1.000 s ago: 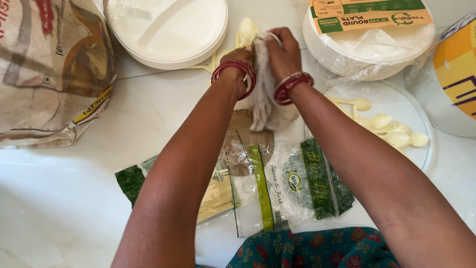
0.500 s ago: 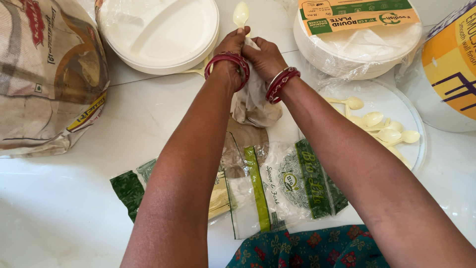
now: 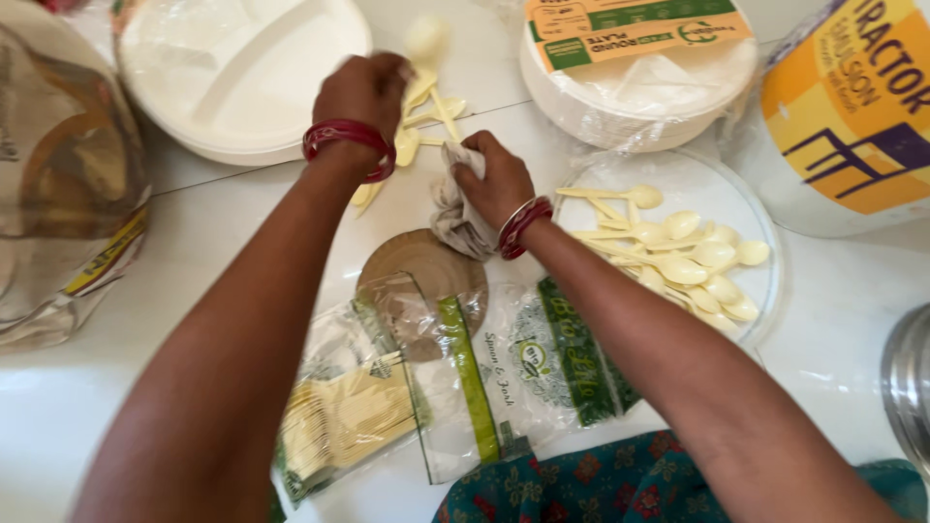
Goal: The person sits on the floor and wipes individual plastic spoons with a cloth, then places them on a plate. They handle multiple spoons one by one, using the cloth to clean each spoon before stacking them.
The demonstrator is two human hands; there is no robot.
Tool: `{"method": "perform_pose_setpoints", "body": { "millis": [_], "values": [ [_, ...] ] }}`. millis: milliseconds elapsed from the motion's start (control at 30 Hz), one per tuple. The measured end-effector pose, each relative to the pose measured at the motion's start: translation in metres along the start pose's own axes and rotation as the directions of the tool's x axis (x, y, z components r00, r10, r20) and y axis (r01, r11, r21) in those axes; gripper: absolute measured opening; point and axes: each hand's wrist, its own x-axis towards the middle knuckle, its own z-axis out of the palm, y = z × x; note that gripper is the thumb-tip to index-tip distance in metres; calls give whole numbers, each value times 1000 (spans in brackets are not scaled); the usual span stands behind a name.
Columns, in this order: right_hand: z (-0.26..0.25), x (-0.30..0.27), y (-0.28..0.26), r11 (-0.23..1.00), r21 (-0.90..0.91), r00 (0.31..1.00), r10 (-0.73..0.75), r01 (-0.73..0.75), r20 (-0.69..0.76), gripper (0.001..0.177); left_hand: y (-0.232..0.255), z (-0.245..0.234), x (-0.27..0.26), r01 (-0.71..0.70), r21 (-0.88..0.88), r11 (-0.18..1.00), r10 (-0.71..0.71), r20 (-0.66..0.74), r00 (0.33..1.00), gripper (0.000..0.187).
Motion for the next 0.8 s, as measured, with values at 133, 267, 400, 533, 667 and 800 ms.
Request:
{"method": "perform_pose_setpoints", "body": {
  "millis": [133, 267, 400, 533, 667, 800],
  "values": [
    [18, -14, 26, 970, -235, 996, 75, -62, 48, 31, 62, 14, -25, -376, 141, 916, 271, 474, 838, 26],
    [18, -33, 36, 964, -258, 986, 93, -56, 137, 30, 124, 56, -45, -507, 193, 840, 282, 643, 712, 23],
    [-3, -42, 27, 995, -102, 986, 19, -2, 168, 28, 161, 105, -56, -586, 162, 794, 252, 790, 559, 24],
    [-16, -34, 3, 999, 0, 981, -47, 48, 189, 30, 181, 150, -63, -547, 37, 836, 286, 822, 493, 26],
    [-14, -31, -4, 998, 1, 981, -66, 67, 183, 32, 187, 178, -64, -591, -10, 807, 330, 837, 436, 30],
    [-10, -37, 21, 998, -44, 987, -28, 35, 160, 32, 171, 175, -49, -594, -142, 792, 494, 721, 487, 29]
  ]
}}
